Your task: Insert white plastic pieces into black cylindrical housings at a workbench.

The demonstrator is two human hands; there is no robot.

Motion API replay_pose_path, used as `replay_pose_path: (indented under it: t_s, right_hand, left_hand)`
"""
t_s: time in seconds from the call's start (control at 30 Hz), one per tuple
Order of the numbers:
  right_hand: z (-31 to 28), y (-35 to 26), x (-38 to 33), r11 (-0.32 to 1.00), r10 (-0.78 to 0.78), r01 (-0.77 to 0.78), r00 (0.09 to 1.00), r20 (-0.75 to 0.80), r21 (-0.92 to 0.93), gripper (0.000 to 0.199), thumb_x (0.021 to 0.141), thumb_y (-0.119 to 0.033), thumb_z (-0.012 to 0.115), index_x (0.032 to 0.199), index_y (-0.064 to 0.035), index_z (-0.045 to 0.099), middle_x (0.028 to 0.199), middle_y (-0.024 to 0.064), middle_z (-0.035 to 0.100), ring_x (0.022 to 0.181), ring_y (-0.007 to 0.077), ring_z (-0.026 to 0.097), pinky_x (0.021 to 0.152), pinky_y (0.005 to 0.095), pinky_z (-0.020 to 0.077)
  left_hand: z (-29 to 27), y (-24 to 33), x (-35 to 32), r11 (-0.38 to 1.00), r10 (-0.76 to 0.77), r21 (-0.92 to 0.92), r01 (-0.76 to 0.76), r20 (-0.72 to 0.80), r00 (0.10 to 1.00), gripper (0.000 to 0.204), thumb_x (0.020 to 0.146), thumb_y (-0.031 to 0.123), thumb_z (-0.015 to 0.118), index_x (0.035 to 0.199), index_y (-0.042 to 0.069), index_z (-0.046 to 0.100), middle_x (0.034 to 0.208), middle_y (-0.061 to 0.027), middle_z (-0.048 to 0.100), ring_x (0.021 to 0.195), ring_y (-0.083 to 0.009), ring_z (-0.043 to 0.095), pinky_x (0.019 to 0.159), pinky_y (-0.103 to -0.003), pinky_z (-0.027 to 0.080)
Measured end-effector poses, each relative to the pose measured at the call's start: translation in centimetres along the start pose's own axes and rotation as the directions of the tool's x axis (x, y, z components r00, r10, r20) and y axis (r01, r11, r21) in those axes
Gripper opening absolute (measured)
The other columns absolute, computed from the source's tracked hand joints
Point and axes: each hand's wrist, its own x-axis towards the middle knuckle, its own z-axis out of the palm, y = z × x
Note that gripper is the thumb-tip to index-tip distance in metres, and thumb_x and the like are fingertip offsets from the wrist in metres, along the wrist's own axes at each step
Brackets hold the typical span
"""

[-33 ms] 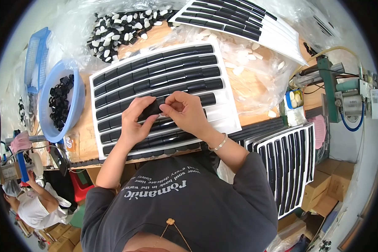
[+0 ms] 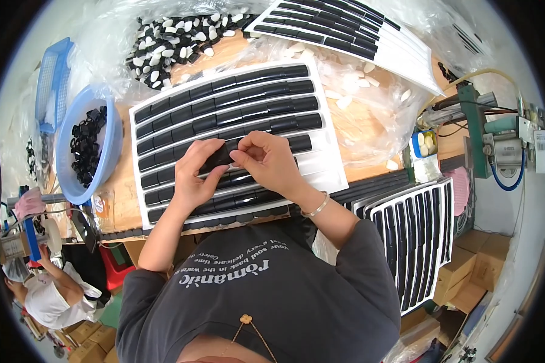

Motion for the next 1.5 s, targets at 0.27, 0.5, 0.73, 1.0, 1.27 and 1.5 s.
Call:
replay_pose_path:
  t_s: [0.27, 0.5, 0.73, 1.0, 1.27, 1.5]
  right_hand:
    - [-0.7, 0.2, 0.5, 0.996, 0.053, -0.046, 0.994, 0.092, -0.077, 0.015, 0.089, -0.003, 0.064, 0.098, -0.0018, 0.052, 0.087, 0.0024, 0.06, 0.079, 0.0081, 0.062, 0.069, 0.0205, 0.0514]
    - [0.6, 0.3, 2.6, 0.994, 0.052, -0.065, 0.989, 0.139, 0.091, 0.075, 0.093, -0.067, 0.03, 0.141, -0.0092, 0.029, 0.12, 0.012, 0.053, 0.106, 0.0193, 0.054, 0.093, 0.0331, 0.043]
    - [1.4, 0.2, 3.0, 0.996, 0.077, -0.084, 0.985, 0.154, 0.038, 0.076, 0.094, -0.066, 0.026, 0.146, -0.0113, 0.027, 0.12, 0.0088, 0.053, 0.107, 0.0164, 0.05, 0.094, 0.0327, 0.0394]
    - [-3.2, 0.4, 8.7, 0.982, -0.164, 0.151, 0.979, -0.123, -0.109, 0.05, 0.102, -0.044, 0.029, 0.133, -0.0071, 0.042, 0.117, 0.0067, 0.056, 0.101, 0.0121, 0.053, 0.086, 0.0289, 0.0454]
    - [-3.5, 2.4, 20.8, 0.707, -0.446, 0.405, 0.892, 0.079, -0.58, 0.023, 0.09, -0.022, 0.062, 0.101, -0.0015, 0.065, 0.092, 0.0084, 0.067, 0.075, 0.0126, 0.061, 0.07, 0.0262, 0.0491]
    - [-0.9, 6.4, 34.0, 0.237, -0.521, 0.496, 0.791, 0.322, -0.835, 0.03, 0.086, -0.02, 0.06, 0.114, -0.0102, 0.058, 0.113, 0.0137, 0.055, 0.103, 0.0335, 0.056, 0.085, 0.043, 0.0478]
  left_hand:
    - [-0.6, 0.1, -0.3, 0.988, 0.111, 0.108, -0.109, -0.012, 0.994, 0.049, 0.067, -0.006, 0.071, 0.114, -0.002, 0.059, 0.108, -0.0183, 0.062, 0.09, -0.0345, 0.061, 0.075, -0.038, 0.051]
    - [1.0, 1.4, -0.2, 0.993, 0.096, -0.078, -0.092, 0.053, 0.994, 0.05, 0.065, -0.006, 0.073, 0.114, -0.001, 0.062, 0.11, -0.018, 0.064, 0.097, -0.0336, 0.064, 0.082, -0.037, 0.052]
    - [1.4, 1.0, 0.0, 0.982, 0.183, -0.067, -0.179, 0.063, 0.981, 0.053, 0.061, -0.005, 0.075, 0.112, -0.005, 0.061, 0.106, -0.0192, 0.065, 0.089, -0.0364, 0.063, 0.077, -0.039, 0.052]
    - [0.6, -3.3, -1.7, 0.934, -0.013, 0.354, -0.048, 0.166, 0.986, 0.047, 0.064, -0.002, 0.072, 0.11, 0.001, 0.061, 0.108, -0.0106, 0.056, 0.098, -0.0304, 0.053, 0.08, -0.039, 0.045]
    - [4.0, -3.9, -0.9, 0.939, -0.029, 0.342, -0.047, 0.213, 0.977, 0.045, 0.064, 0.006, 0.075, 0.107, 0.005, 0.063, 0.105, -0.0086, 0.056, 0.096, -0.0284, 0.05, 0.078, -0.039, 0.039]
    - [4.0, -3.8, -1.1, 0.955, -0.052, 0.296, -0.005, 0.186, 0.981, 0.046, 0.068, 0.011, 0.075, 0.111, 0.005, 0.061, 0.104, -0.0095, 0.055, 0.093, -0.0285, 0.052, 0.074, -0.039, 0.037]
